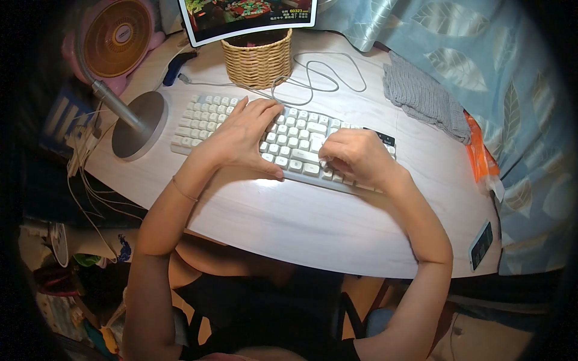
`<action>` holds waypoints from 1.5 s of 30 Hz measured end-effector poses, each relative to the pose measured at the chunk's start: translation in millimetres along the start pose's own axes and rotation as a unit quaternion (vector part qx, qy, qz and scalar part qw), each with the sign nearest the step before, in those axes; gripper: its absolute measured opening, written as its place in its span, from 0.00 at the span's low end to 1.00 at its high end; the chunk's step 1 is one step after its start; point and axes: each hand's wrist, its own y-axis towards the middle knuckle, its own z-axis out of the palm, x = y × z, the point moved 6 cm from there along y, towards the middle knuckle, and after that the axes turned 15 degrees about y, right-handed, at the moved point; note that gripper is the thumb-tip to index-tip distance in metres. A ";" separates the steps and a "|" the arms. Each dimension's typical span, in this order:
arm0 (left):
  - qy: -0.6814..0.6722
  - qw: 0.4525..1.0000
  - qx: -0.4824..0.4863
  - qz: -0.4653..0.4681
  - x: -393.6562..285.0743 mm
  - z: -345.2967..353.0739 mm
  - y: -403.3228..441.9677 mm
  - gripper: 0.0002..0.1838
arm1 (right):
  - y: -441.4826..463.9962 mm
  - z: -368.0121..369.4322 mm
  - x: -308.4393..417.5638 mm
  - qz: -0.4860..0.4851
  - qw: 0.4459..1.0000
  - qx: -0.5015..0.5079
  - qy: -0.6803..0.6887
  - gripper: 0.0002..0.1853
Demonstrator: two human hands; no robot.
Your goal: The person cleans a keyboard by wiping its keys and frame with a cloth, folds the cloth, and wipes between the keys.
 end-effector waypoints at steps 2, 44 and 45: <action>0.000 1.000 -0.003 0.004 0.1 0.1 0.1 0.63 | 0.7 -2.5 -5.6 -0.023 0.999 -0.022 -0.008 0.10; -0.008 1.000 0.025 -0.009 13.4 -1.7 -1.2 0.66 | 0.8 11.8 8.1 -0.054 0.998 0.000 0.036 0.12; -0.008 1.000 0.027 -0.010 13.0 -1.6 -1.4 0.66 | 0.5 11.5 8.5 -0.051 0.998 0.004 0.032 0.12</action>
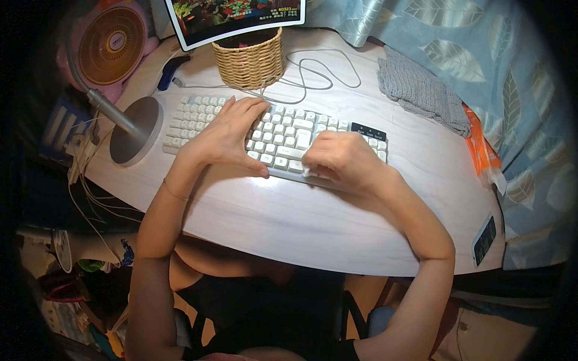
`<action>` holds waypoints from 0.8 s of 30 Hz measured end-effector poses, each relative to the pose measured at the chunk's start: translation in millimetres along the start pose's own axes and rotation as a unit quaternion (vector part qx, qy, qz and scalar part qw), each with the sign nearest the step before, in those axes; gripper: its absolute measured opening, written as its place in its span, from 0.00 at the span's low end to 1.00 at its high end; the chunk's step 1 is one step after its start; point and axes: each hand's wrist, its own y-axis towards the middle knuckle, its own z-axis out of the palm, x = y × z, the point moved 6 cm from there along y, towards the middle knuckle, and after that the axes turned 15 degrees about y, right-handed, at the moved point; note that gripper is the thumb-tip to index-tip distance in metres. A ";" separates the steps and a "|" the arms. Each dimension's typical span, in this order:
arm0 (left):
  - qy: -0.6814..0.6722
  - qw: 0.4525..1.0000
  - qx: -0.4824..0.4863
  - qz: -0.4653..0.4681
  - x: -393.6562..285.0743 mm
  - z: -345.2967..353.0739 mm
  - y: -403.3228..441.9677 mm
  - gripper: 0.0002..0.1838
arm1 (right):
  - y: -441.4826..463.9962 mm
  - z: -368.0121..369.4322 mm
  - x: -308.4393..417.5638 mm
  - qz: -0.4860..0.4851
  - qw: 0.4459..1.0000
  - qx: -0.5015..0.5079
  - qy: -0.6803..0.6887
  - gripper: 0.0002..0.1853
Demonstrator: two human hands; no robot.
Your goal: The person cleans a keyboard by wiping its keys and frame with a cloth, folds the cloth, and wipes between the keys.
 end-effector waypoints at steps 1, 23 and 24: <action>0.000 1.000 0.001 0.000 -0.7 0.2 0.3 0.67 | 0.0 -2.0 -1.0 -0.006 1.000 -0.010 -0.024 0.11; 0.007 1.000 0.003 -0.001 -2.3 -1.0 0.6 0.66 | -6.5 -15.8 -21.3 0.088 0.989 -0.079 0.084 0.17; 0.008 1.000 0.004 0.000 -2.0 -0.9 0.7 0.66 | -9.8 -24.5 -26.5 0.113 0.971 -0.155 0.144 0.18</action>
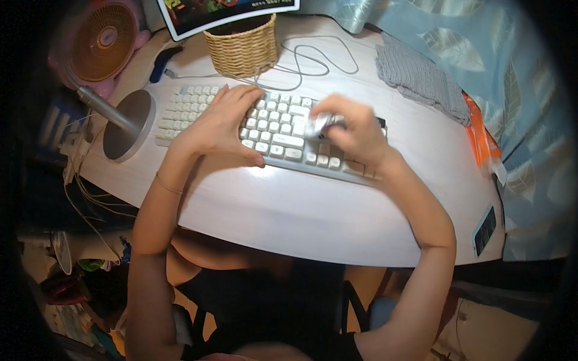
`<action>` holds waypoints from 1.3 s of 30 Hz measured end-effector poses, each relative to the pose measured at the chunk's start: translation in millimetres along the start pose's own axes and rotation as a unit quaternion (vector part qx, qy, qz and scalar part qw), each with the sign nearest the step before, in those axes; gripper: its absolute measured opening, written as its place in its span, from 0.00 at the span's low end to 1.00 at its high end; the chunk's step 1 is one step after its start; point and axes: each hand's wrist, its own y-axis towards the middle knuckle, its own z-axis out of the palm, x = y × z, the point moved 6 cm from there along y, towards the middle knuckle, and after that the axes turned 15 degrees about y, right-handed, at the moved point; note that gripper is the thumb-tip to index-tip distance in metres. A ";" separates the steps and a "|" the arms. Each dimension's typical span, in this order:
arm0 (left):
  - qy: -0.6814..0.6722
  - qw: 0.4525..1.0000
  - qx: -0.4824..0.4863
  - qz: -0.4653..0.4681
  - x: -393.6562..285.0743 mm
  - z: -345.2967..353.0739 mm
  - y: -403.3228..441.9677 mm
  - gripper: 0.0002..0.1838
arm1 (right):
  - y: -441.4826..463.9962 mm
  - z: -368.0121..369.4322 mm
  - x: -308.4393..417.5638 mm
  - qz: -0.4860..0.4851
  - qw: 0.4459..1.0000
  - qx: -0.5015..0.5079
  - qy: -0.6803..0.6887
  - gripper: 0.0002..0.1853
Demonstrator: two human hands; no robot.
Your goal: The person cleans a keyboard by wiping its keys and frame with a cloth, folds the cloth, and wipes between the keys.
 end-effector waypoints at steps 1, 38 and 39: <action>0.000 1.000 0.000 0.001 0.2 0.2 0.5 0.66 | -0.4 -11.8 -5.0 0.053 0.991 -0.092 0.086 0.15; -0.590 0.805 -0.069 0.008 -62.2 -19.8 17.6 0.13 | 1.0 10.6 40.7 -0.068 0.986 -0.047 0.146 0.22; -0.609 0.792 -0.047 -0.006 -63.5 -17.0 20.1 0.12 | 0.4 8.6 42.4 -0.084 0.988 -0.057 0.112 0.21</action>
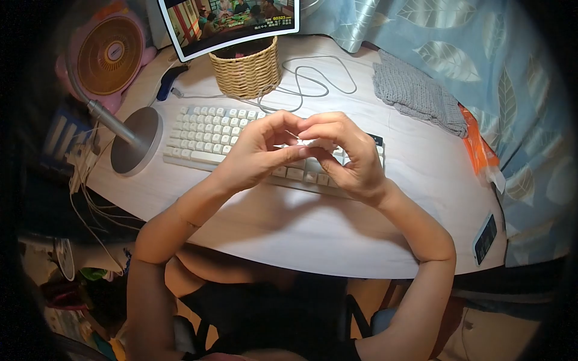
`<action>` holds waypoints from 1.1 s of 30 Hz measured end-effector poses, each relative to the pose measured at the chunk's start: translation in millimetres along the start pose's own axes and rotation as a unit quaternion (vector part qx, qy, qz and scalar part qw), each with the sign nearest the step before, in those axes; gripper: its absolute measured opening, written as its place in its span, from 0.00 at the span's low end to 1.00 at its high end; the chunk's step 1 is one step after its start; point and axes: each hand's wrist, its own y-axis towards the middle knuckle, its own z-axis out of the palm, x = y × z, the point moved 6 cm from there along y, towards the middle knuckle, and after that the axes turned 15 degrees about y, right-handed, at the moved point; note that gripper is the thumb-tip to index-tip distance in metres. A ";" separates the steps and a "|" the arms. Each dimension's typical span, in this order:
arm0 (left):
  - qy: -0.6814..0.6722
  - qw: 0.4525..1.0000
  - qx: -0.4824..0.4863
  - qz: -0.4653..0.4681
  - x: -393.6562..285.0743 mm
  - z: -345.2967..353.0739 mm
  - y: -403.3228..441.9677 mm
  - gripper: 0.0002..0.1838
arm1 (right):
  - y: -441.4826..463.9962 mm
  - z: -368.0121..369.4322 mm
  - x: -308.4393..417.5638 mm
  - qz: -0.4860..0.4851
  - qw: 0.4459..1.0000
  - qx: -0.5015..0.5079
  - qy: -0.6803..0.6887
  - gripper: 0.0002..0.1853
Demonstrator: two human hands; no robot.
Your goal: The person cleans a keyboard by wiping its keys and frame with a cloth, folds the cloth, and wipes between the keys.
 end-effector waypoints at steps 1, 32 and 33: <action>-0.022 0.999 0.008 -0.026 2.2 2.2 1.7 0.11 | -0.3 -2.2 2.1 -0.019 0.999 -0.006 -0.033 0.21; 0.254 0.955 -0.060 0.143 0.4 8.2 -16.1 0.03 | -297.5 -424.7 69.7 0.234 0.477 -0.633 -0.563 0.45; 0.262 0.952 -0.062 0.147 0.4 7.4 -16.5 0.04 | -302.9 -435.7 64.8 0.312 0.559 -0.612 -0.464 0.44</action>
